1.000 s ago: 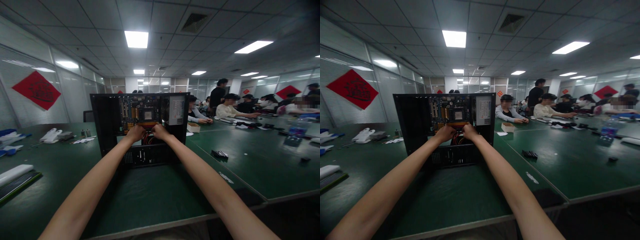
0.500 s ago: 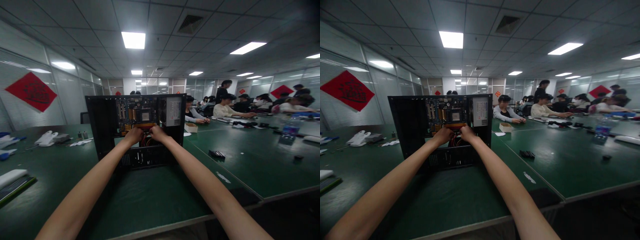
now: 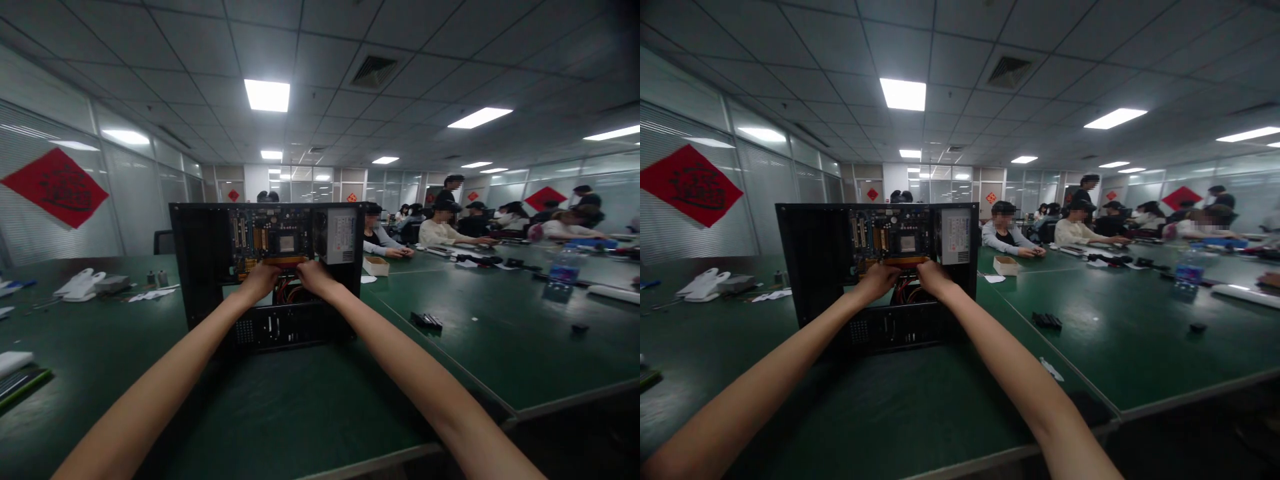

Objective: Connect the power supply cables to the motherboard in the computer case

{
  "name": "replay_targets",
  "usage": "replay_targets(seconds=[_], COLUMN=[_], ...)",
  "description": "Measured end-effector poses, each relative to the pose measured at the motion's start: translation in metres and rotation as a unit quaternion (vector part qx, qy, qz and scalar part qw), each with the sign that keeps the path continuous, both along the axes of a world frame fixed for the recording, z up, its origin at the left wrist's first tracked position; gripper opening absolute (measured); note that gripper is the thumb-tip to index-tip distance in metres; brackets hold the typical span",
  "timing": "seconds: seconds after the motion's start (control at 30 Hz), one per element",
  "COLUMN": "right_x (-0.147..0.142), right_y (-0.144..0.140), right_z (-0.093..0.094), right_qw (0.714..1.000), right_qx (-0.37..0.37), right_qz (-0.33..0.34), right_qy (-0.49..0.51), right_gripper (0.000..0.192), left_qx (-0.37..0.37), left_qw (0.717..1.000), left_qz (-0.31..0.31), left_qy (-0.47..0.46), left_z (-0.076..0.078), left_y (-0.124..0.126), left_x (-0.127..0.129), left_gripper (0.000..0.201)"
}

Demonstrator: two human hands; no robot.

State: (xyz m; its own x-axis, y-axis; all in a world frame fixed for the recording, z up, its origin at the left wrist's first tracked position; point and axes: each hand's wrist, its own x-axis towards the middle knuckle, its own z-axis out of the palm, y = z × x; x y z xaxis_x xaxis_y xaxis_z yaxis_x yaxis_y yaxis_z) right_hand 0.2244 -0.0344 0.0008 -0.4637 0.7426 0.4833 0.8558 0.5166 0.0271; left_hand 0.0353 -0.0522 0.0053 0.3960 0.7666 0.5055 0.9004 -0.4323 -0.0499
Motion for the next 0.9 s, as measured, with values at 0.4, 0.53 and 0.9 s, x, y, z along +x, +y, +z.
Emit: replay_targets(seconds=[0.4, 0.53, 0.9], right_x=[0.122, 0.103, 0.017], right_y=[-0.045, -0.044, -0.059], right_z=[-0.038, -0.042, -0.040], right_qw=[0.952, 0.958, 0.943], right_qx=[0.156, 0.165, 0.223], right_qz=[0.168, 0.128, 0.125], right_qy=[-0.202, -0.195, -0.214], right_gripper=[0.036, 0.041, 0.034], left_qx=[0.072, 0.074, 0.076], left_qw=[0.982, 0.976, 0.943], left_qz=[-0.041, -0.021, 0.120], left_qy=[-0.169, -0.206, -0.302], left_z=[-0.027, -0.023, -0.022], left_y=[-0.058, -0.037, 0.025], left_x=[-0.003, -0.012, -0.069], left_gripper=[0.046, 0.046, 0.055])
